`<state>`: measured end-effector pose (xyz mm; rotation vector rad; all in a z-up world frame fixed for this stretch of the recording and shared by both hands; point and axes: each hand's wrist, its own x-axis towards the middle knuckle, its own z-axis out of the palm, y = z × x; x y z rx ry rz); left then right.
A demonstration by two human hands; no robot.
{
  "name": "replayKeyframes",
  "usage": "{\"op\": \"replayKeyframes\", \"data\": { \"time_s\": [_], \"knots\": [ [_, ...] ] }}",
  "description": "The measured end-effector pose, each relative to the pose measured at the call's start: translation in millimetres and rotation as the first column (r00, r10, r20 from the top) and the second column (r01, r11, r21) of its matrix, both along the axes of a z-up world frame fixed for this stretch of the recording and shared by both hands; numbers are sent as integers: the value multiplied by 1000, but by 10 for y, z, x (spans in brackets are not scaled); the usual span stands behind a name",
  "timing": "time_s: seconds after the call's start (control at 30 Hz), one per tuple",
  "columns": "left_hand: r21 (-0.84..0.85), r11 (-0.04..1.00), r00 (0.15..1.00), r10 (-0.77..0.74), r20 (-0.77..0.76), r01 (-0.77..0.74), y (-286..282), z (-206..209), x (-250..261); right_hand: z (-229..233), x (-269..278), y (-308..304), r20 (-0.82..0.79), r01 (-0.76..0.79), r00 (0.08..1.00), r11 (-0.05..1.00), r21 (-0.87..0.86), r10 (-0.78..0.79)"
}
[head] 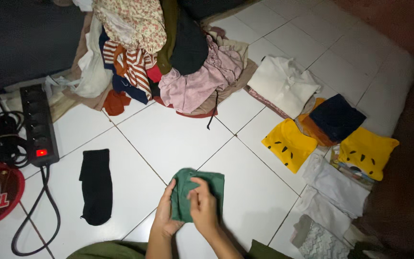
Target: The person folds multiple garments on a tiled floor, including a yellow top, dark blue shorts, pink shorts, a white patterned cloth, a green shirt, and a striped shirt. Each item is smoothed, folded into a compact rectangle, and placed into a growing stack.
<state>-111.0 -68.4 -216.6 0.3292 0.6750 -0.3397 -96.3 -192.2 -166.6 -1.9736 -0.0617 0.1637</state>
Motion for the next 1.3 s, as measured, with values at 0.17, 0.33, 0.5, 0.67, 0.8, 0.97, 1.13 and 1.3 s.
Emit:
{"op": "replayKeyframes", "data": {
  "time_s": [0.17, 0.33, 0.5, 0.67, 0.8, 0.97, 1.13, 1.3],
  "knots": [
    [83, 996, 998, 31, -52, -26, 36, 248, 10, -61, -39, -339, 361, -114, 856, 816, -567, 371],
    [823, 559, 992, 121, 38, -100, -19, 334, -142, -206, -41, -333, 94, -301, 859, 643, -704, 504],
    [915, -290, 960, -72, 271, -280, -426, 498, -402, -208, 202, -589, 260, -198, 888, 827, -527, 379],
    [885, -297, 775, -623, 105, -358, -842, 548, -490, -77, 555, -1210, 259, -298, 703, 605, -738, 662],
    [895, -442, 706, -615, -352, 62, -914, 538, -444, -170, 650, -1361, 256, -395, 355, 392, -831, 899],
    [865, -490, 683, -594, -425, 111, -691, 563, -385, -315, 537, -1376, 372, -304, 326, 469, -829, 869],
    [918, -391, 540, -786, -300, -60, -691, 369, -398, -165, 169, -1570, 316, -348, 390, 456, -819, 865],
    [978, -44, 631, -769, 99, -206, -824, -130, -505, 57, 63, -1803, 294, -527, 658, 703, -477, 693]
  ]
}}
